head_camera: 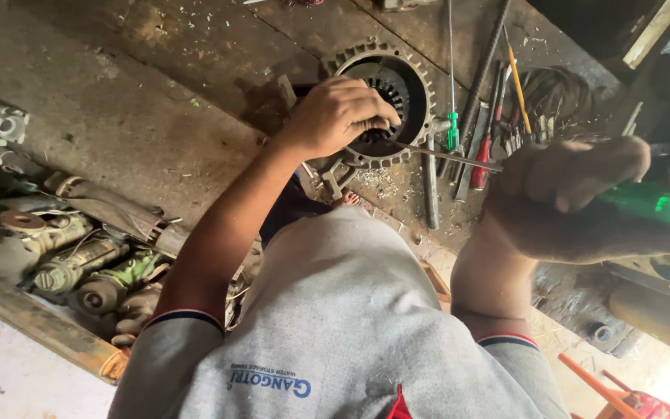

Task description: The person uses a hammer to strike the inner slots of a motor stator, then switches to a screwdriver to pry and adjust components inside the stator. The work is performed on a cluttered wooden workbench in a workshop.

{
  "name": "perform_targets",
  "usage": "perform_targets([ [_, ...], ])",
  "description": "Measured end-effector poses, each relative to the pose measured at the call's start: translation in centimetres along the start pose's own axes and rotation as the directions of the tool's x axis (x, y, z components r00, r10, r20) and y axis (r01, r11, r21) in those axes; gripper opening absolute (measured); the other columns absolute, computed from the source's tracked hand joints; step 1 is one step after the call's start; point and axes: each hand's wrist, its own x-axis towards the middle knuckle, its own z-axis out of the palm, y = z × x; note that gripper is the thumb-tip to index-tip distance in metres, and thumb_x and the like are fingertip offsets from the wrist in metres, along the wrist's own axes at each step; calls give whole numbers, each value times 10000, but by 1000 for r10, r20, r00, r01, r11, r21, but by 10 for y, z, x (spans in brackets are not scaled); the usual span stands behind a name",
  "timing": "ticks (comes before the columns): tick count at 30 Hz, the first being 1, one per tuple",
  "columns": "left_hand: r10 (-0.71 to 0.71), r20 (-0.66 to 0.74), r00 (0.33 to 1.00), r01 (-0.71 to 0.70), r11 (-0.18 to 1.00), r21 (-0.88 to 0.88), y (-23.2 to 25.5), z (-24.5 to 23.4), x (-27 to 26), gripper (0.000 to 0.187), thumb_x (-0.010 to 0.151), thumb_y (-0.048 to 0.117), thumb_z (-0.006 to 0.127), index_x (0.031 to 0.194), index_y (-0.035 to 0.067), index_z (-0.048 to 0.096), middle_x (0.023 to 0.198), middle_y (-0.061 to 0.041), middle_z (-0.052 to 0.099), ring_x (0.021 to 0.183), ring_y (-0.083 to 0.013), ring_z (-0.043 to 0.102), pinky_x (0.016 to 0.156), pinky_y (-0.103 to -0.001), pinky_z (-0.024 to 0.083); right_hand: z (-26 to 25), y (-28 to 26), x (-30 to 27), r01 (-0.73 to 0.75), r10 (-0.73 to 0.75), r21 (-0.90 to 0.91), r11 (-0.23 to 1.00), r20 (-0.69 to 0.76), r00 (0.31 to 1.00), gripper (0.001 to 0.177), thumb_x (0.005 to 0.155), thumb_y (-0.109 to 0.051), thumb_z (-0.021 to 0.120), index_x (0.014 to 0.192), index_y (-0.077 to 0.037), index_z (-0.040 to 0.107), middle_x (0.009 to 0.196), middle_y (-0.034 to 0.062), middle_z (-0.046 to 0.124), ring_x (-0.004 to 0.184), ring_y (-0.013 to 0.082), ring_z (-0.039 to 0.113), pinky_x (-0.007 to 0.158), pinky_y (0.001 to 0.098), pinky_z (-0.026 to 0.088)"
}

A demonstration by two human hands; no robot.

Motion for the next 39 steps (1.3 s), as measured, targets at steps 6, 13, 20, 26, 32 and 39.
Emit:
perform_targets([
  [6, -107, -258, 960, 59, 981, -186, 1, 1, -7, 261, 1086, 49, 627, 1328, 113, 553, 1316, -78, 607, 1228, -209, 633, 1024, -324, 570, -8, 0, -14, 172, -137, -177, 969, 197, 971, 391, 1085, -568, 276, 1352, -307, 391, 689, 23, 369, 353, 99, 247, 288, 273, 221],
  [13, -209, -366, 907, 65, 927, -368, 5, -1, -13, 323, 1147, 51, 524, 1454, 111, 439, 1450, -95, 464, 1232, -185, 585, 898, -272, 553, 4, 39, -21, -498, 617, -372, 783, 367, 697, 430, 1139, -601, 449, 1083, -184, 534, 670, 40, 454, 601, 266, 501, 573, 380, 433],
  [20, -273, -335, 902, 117, 900, -419, 9, -4, -16, 267, 1171, 89, 511, 1433, 78, 461, 1425, -101, 539, 1291, -206, 610, 1062, -328, 551, 6, 100, -30, -533, 641, -369, 761, 307, 703, 537, 1001, -668, 610, 1080, -141, 538, 731, 1, 545, 530, 106, 440, 466, 284, 335],
  [26, -272, -268, 924, 202, 944, -261, 15, -10, -15, 237, 1183, 143, 484, 1398, 44, 499, 1369, -122, 588, 1281, -229, 624, 1127, -367, 526, -34, 15, 14, -352, 332, -23, 936, 393, 857, 552, 958, -701, 542, 1079, -164, 580, 684, -29, 482, 500, 91, 369, 461, 289, 258],
  [32, -211, -216, 953, 214, 977, -5, 21, -14, -6, 229, 1133, 97, 534, 1359, 76, 566, 1336, -107, 623, 1227, -283, 645, 1056, -396, 553, -22, -4, 48, -187, 143, 105, 977, 333, 932, 590, 929, -708, 484, 1046, -139, 583, 661, -35, 471, 477, 81, 334, 440, 297, 227],
  [39, 17, -64, 998, -6, 987, 164, -4, 3, 26, 260, 1012, 42, 674, 1266, 85, 704, 1207, -102, 723, 1068, -250, 714, 942, -347, 595, 5, 36, 51, -108, 66, 202, 974, 205, 977, 778, 923, -819, 271, 1037, -110, 570, 702, 16, 343, 414, 103, 249, 305, 297, 178],
])
